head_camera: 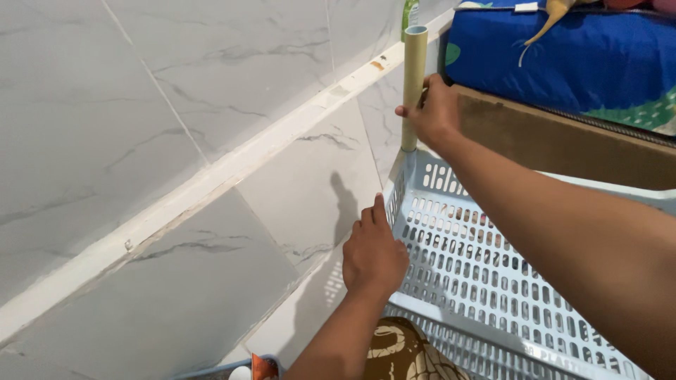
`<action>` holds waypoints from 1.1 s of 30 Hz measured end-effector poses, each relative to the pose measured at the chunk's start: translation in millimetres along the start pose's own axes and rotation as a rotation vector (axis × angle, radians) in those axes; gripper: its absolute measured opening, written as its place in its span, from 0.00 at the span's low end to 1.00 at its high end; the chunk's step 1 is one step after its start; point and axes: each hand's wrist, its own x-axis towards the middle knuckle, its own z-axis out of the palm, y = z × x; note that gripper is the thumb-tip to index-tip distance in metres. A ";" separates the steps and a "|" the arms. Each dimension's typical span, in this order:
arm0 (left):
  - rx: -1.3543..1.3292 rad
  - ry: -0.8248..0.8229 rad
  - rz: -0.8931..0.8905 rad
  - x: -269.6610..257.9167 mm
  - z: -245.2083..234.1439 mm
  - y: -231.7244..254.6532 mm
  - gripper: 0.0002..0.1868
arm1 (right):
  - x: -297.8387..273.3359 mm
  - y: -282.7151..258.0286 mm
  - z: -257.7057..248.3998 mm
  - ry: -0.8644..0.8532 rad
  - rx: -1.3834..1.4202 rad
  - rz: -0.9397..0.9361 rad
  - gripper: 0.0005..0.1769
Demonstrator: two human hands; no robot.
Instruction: The person assembles a multi-tiered plastic storage shelf by inserting cylindrical cardboard tubes into the corner holes of stacked baskets. They handle the baskets and tubes one at a time, aligning and pushing them into place.
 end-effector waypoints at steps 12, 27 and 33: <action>-0.017 0.006 0.011 0.4 -2.7 2.4 0.47 | 15.3 11.7 -18.7 -0.128 -0.088 -0.090 0.23; 0.014 0.023 0.026 5.9 3.9 -1.6 0.47 | 16.0 -1.2 -27.1 -0.096 0.054 -0.075 0.23; 0.004 0.115 0.074 11.3 12.9 -9.9 0.45 | -51.1 35.3 -42.9 -0.163 0.200 0.085 0.22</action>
